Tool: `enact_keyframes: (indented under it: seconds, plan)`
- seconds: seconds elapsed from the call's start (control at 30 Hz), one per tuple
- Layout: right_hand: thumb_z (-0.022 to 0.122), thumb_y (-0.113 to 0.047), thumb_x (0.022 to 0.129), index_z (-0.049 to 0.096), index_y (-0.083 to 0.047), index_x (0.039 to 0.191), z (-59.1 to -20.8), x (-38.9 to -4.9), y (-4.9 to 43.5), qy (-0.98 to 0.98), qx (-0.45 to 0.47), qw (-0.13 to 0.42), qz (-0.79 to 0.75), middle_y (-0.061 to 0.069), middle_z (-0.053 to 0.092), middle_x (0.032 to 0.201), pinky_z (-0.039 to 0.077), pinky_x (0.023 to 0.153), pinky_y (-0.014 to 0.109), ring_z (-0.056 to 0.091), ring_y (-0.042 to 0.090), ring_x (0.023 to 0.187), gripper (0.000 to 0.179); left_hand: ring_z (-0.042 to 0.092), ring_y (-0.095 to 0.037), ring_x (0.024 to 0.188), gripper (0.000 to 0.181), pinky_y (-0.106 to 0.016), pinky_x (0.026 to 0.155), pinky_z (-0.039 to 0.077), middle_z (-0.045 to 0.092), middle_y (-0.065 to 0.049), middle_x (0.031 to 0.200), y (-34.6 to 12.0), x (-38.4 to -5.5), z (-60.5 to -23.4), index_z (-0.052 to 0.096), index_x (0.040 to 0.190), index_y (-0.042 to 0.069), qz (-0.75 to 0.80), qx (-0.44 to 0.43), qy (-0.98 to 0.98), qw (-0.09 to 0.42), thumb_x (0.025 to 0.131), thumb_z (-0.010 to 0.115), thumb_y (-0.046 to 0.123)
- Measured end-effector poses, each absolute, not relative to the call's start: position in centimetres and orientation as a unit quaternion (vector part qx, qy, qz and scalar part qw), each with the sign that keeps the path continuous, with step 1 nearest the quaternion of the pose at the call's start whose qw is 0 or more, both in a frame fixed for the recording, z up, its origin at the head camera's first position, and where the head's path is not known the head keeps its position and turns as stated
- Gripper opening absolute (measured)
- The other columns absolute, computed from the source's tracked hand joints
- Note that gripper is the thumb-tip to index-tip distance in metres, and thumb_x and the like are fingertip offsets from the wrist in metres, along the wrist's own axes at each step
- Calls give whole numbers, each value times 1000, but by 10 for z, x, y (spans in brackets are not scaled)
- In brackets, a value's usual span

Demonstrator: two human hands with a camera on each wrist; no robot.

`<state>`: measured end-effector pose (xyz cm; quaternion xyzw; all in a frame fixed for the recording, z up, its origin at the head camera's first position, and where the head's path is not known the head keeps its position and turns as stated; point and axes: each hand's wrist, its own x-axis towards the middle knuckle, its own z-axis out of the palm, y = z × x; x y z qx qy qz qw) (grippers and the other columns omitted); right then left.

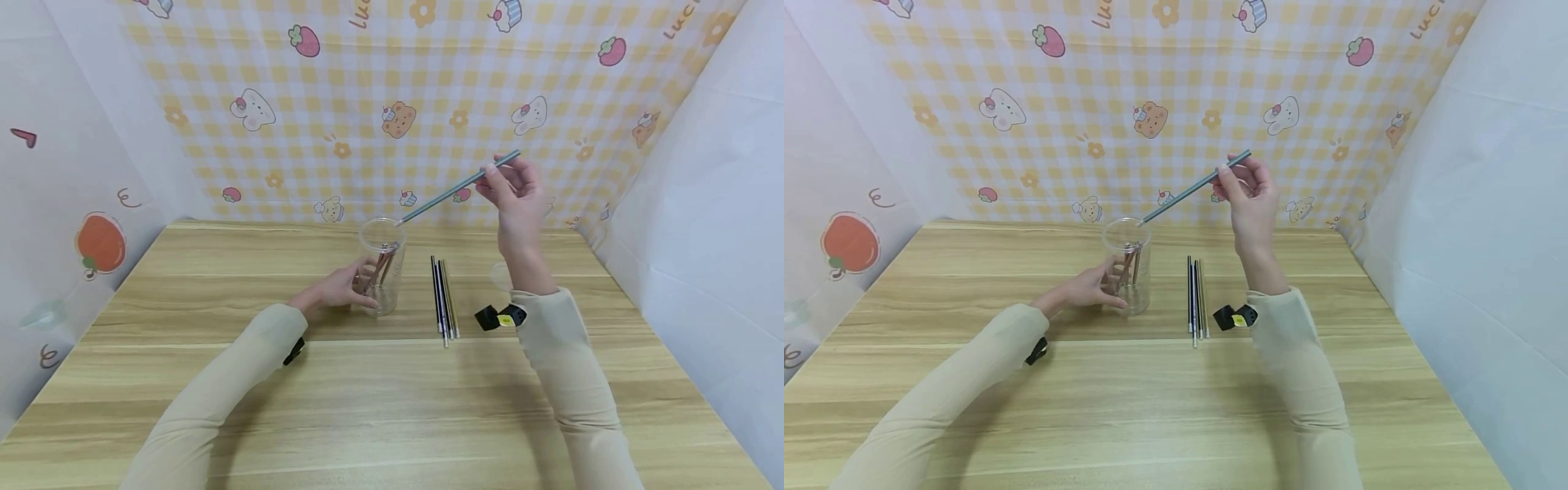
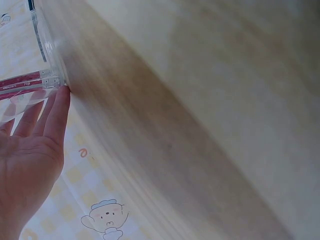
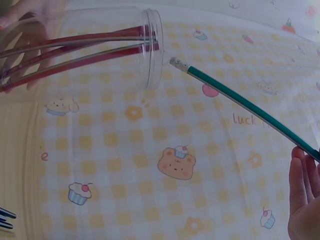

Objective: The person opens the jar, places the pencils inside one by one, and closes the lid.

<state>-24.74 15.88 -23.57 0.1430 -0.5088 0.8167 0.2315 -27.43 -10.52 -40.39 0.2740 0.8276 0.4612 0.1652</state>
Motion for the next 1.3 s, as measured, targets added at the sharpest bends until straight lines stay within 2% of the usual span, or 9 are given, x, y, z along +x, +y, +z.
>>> enact_keyframes:
  seconds: [0.23,0.53,0.8,1.1,1.3]
  plan:
    - [62,3,79,56,0,95,-241,-244,145,-533,165,212,802,12,58,81,50,70,30,59,21,70,18,44,-28,111,71,-42,93,34,44,-16,125,-106,-274,-404,33,123,20,467,270,825,167,68,77,21]
    - [61,3,81,55,1,96,-267,-247,124,-594,212,202,749,9,60,83,50,71,30,60,18,73,17,44,-27,111,72,-41,93,34,44,-16,125,-106,-275,-403,33,124,20,459,271,830,163,67,77,22]
    - [62,-3,81,55,3,94,-286,-249,108,-689,248,206,649,9,61,86,49,70,30,58,18,78,16,42,-30,113,80,-42,94,33,42,-19,126,-105,-274,-403,28,131,15,465,276,826,160,68,77,22]
    - [60,3,81,55,10,97,-277,-234,94,-730,263,172,607,16,59,92,49,72,29,59,21,83,19,42,-29,113,83,-42,94,33,42,-17,127,-105,-275,-403,26,133,19,471,265,825,165,68,77,21]
    - [57,3,83,54,10,102,-272,-228,90,-751,272,118,590,19,58,97,47,77,30,57,24,89,21,45,-29,109,82,-42,92,35,45,-17,123,-106,-275,-404,27,131,16,474,276,820,164,67,77,24]
